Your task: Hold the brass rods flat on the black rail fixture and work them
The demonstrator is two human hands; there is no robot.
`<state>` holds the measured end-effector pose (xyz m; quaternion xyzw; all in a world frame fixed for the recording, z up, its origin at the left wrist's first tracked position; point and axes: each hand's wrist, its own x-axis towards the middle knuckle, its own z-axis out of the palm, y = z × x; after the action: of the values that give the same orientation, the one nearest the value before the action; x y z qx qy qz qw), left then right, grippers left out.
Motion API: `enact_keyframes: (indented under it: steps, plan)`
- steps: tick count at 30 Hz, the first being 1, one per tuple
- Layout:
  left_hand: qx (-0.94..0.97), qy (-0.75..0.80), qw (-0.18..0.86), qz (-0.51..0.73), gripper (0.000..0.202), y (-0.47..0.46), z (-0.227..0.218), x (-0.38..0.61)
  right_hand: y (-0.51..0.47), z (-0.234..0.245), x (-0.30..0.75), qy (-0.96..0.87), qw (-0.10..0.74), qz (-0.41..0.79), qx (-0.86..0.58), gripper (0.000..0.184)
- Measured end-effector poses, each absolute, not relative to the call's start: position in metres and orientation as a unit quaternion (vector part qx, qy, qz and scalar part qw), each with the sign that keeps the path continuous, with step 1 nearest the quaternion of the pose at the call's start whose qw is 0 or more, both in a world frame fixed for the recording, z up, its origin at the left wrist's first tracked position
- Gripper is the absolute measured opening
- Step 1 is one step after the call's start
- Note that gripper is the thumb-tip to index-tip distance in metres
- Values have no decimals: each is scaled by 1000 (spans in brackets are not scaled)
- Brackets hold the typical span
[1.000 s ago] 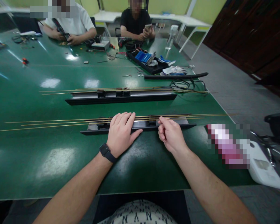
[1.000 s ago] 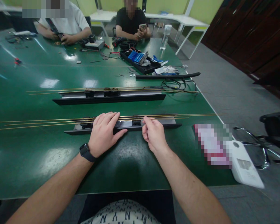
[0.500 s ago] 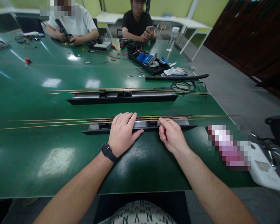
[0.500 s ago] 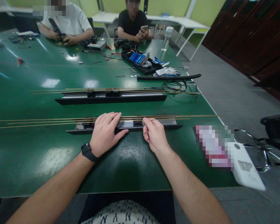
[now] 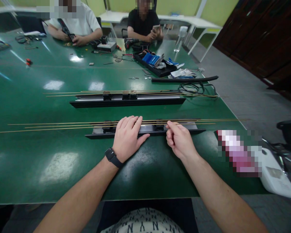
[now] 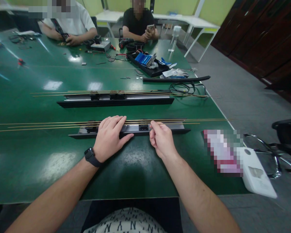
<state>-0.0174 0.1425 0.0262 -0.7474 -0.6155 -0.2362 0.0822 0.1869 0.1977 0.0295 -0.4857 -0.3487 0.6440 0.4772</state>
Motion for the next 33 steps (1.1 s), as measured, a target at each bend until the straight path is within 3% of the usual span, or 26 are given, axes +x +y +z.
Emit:
enact_keyframes:
  steps: [33]
  plan:
    - [-745, -617, 75, -243, 60, 143, 26, -17, 200, 30, 187, -373, 453, 648, -486, 34]
